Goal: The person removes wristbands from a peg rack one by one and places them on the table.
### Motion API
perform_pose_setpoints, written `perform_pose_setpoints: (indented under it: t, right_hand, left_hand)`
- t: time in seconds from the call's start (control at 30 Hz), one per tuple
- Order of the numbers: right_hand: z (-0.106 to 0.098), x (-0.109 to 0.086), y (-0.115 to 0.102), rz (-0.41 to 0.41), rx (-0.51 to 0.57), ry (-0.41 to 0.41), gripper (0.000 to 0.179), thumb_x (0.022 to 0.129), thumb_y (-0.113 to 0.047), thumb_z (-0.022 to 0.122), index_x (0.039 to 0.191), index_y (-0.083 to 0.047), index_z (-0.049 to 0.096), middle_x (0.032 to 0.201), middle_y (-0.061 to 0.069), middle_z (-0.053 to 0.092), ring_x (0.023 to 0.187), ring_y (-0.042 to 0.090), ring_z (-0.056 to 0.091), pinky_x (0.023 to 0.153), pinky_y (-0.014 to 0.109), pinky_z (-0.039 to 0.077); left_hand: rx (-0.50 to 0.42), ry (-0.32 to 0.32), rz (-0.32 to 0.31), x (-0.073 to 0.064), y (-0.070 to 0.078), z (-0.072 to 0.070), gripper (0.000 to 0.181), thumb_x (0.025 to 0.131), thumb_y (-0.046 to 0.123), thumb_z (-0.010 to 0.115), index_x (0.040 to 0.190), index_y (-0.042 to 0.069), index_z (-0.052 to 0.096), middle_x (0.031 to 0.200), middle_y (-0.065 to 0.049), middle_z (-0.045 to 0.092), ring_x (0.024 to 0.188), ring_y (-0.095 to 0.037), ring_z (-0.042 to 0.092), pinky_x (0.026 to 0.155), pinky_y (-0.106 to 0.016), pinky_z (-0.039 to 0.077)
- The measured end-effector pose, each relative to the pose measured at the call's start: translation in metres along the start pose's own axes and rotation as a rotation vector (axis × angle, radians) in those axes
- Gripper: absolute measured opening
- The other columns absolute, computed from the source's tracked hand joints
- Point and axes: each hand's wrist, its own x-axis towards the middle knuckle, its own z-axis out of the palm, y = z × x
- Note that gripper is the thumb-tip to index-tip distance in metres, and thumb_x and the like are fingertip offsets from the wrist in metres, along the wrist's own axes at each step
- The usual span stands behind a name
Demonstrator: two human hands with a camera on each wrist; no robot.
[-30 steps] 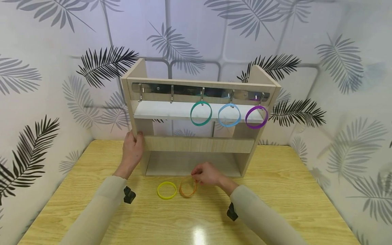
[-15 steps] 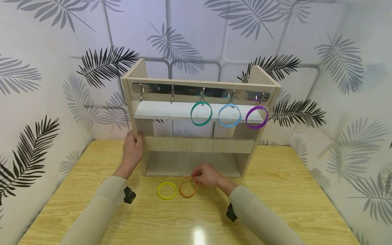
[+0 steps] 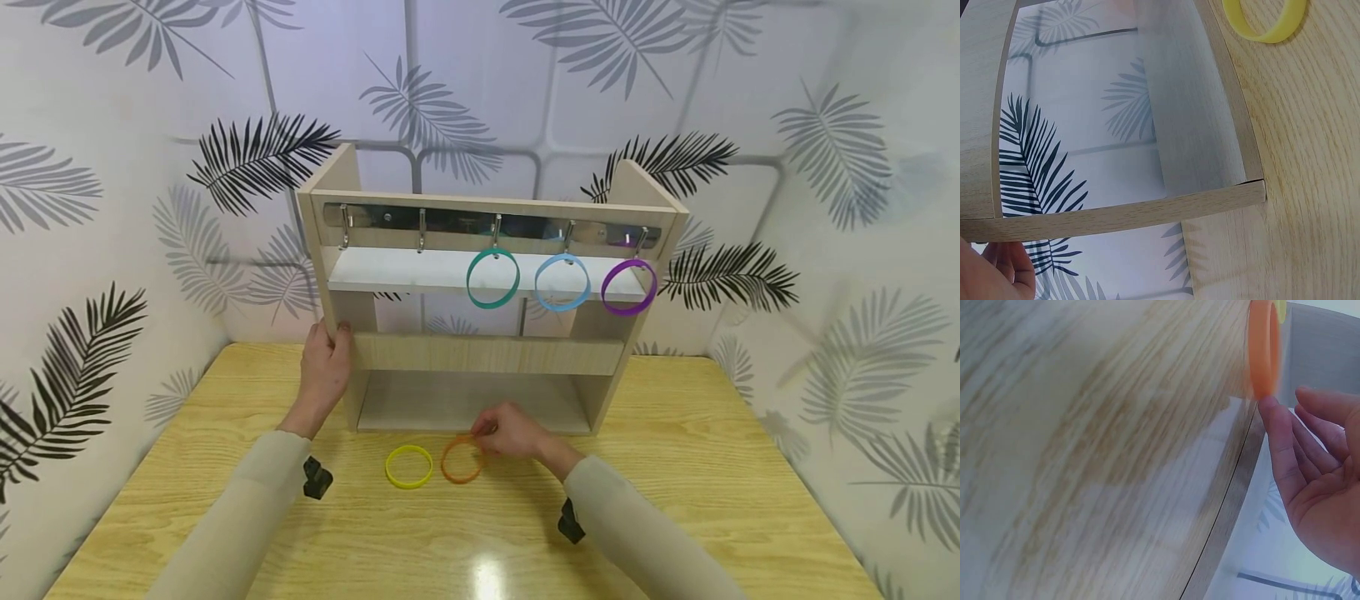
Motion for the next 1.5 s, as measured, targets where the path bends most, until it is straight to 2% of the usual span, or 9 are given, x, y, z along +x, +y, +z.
perform_pose_setpoints:
  t: [0.1,0.27,0.43,0.6,0.77,1.0,1.3,1.5]
  right_hand:
    - [-0.002,-0.002,0.0,0.007,-0.011,0.008,0.015,0.083,0.001,0.066,0.098,0.004,0.067,0.09,0.011,0.068,0.074,0.018,0.064,0.058,0.029,0.052]
    - [-0.01,-0.006,-0.002,-0.011,-0.043,0.014,0.018,0.086,-0.005,0.065,0.102,0.004,0.067,0.091,0.008,0.068,0.075,0.021,0.065,0.059,0.028,0.052]
    - [-0.02,-0.013,-0.01,-0.008,0.003,0.001,0.025,0.088,-0.01,0.064,0.108,0.006,0.065,0.094,0.007,0.067,0.076,0.019,0.063,0.063,0.034,0.053]
    - [-0.03,-0.019,-0.019,-0.033,0.022,0.02,0.024,0.089,-0.013,0.063,0.107,0.003,0.065,0.091,0.005,0.067,0.075,0.018,0.063,0.063,0.036,0.053]
    - [-0.036,-0.025,-0.031,-0.065,0.01,0.048,0.022,0.09,-0.015,0.063,0.106,-0.002,0.067,0.091,0.004,0.067,0.077,0.025,0.065,0.061,0.032,0.052]
    - [-0.045,-0.032,-0.049,-0.121,-0.023,0.057,0.021,0.09,-0.016,0.064,0.106,-0.002,0.068,0.09,0.005,0.068,0.075,0.018,0.064,0.06,0.028,0.051]
    - [-0.061,-0.046,-0.077,-0.157,-0.072,0.123,0.018,0.089,-0.018,0.065,0.103,-0.007,0.07,0.083,0.002,0.068,0.069,0.011,0.062,0.059,0.029,0.05]
    - [-0.073,-0.054,-0.092,-0.16,-0.077,0.16,0.018,0.09,-0.021,0.064,0.103,-0.01,0.069,0.088,0.003,0.068,0.072,0.014,0.064,0.061,0.031,0.05]
  left_hand:
    - [0.0,-0.004,-0.001,0.0,0.0,0.0,0.048,0.101,0.033,0.032,0.125,-0.005,0.049,0.103,-0.022,0.048,0.091,-0.037,0.049,0.078,-0.052,0.04]
    - [-0.004,-0.006,-0.011,0.0,0.0,0.0,0.049,0.101,0.034,0.034,0.127,-0.004,0.048,0.107,-0.023,0.048,0.093,-0.037,0.049,0.08,-0.052,0.04]
    - [-0.004,-0.006,-0.013,0.0,0.0,0.0,0.05,0.101,0.034,0.033,0.129,-0.004,0.047,0.108,-0.023,0.048,0.094,-0.037,0.049,0.081,-0.052,0.04]
    - [0.0,0.005,-0.002,0.0,0.0,0.0,0.048,0.1,0.033,0.033,0.126,-0.005,0.049,0.106,-0.023,0.048,0.091,-0.037,0.049,0.079,-0.052,0.04]
    - [0.0,0.009,0.004,0.001,0.0,0.0,0.046,0.101,0.032,0.034,0.123,-0.005,0.05,0.103,-0.023,0.049,0.088,-0.036,0.049,0.077,-0.05,0.04]
    - [0.003,0.012,0.011,0.001,0.0,0.0,0.046,0.1,0.031,0.034,0.123,-0.005,0.051,0.103,-0.023,0.049,0.088,-0.036,0.048,0.077,-0.05,0.039]
    - [0.007,0.016,0.021,0.0,-0.001,0.001,0.047,0.1,0.032,0.034,0.125,-0.005,0.05,0.105,-0.024,0.049,0.09,-0.037,0.049,0.078,-0.052,0.039]
    - [0.006,0.015,0.024,0.0,-0.001,0.001,0.047,0.1,0.031,0.034,0.124,-0.006,0.05,0.103,-0.023,0.049,0.089,-0.036,0.049,0.077,-0.051,0.04]
